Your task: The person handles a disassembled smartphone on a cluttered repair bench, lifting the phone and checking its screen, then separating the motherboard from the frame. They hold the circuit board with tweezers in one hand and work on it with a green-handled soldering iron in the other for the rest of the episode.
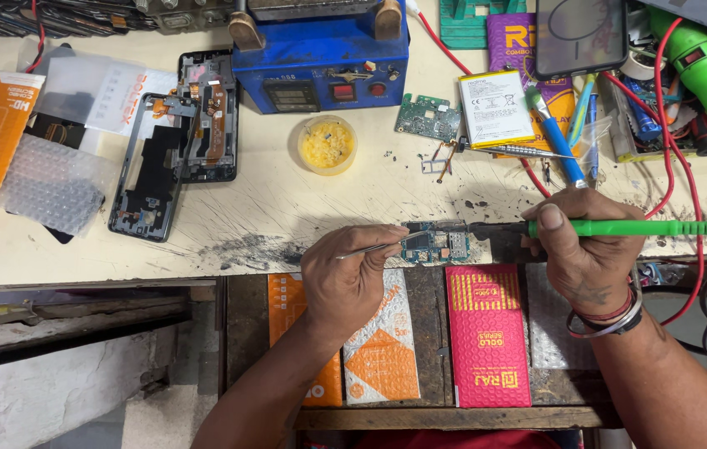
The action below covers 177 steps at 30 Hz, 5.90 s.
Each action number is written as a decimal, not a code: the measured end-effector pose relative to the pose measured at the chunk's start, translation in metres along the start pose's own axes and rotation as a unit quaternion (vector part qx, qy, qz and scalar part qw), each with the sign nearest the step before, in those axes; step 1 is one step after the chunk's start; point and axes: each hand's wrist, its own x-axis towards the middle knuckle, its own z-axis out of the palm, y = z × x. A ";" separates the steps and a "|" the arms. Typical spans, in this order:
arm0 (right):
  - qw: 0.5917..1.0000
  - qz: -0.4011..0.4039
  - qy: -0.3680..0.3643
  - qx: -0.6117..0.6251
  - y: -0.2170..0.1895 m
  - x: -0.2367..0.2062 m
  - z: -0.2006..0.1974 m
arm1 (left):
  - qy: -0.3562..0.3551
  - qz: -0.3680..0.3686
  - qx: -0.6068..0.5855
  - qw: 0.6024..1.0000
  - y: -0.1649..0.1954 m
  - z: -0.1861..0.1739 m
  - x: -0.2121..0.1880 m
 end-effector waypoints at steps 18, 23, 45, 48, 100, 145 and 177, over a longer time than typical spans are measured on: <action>0.994 -0.077 -0.009 -0.076 0.000 -0.002 -0.002 | 0.001 -0.003 0.007 1.000 0.002 -0.002 0.000; 0.997 -0.056 -0.010 -0.046 0.001 -0.002 -0.001 | 0.003 -0.003 -0.002 1.000 -0.001 0.002 -0.001; 1.000 -0.015 0.000 -0.017 0.000 -0.001 0.000 | 0.002 -0.003 0.006 1.000 0.000 0.000 -0.001; 1.000 -0.014 -0.010 -0.017 -0.001 -0.001 0.000 | 0.001 -0.003 0.005 1.000 0.000 0.000 -0.002; 1.000 -0.005 -0.002 0.004 0.000 -0.001 0.000 | -0.003 -0.007 0.007 1.000 0.001 -0.001 -0.001; 1.000 -0.006 -0.017 -0.003 -0.001 0.001 -0.001 | -0.004 -0.023 -0.004 1.000 0.001 0.000 0.000; 0.999 0.012 -0.002 0.030 0.001 -0.001 -0.001 | -0.008 -0.017 -0.003 1.000 -0.001 -0.001 -0.001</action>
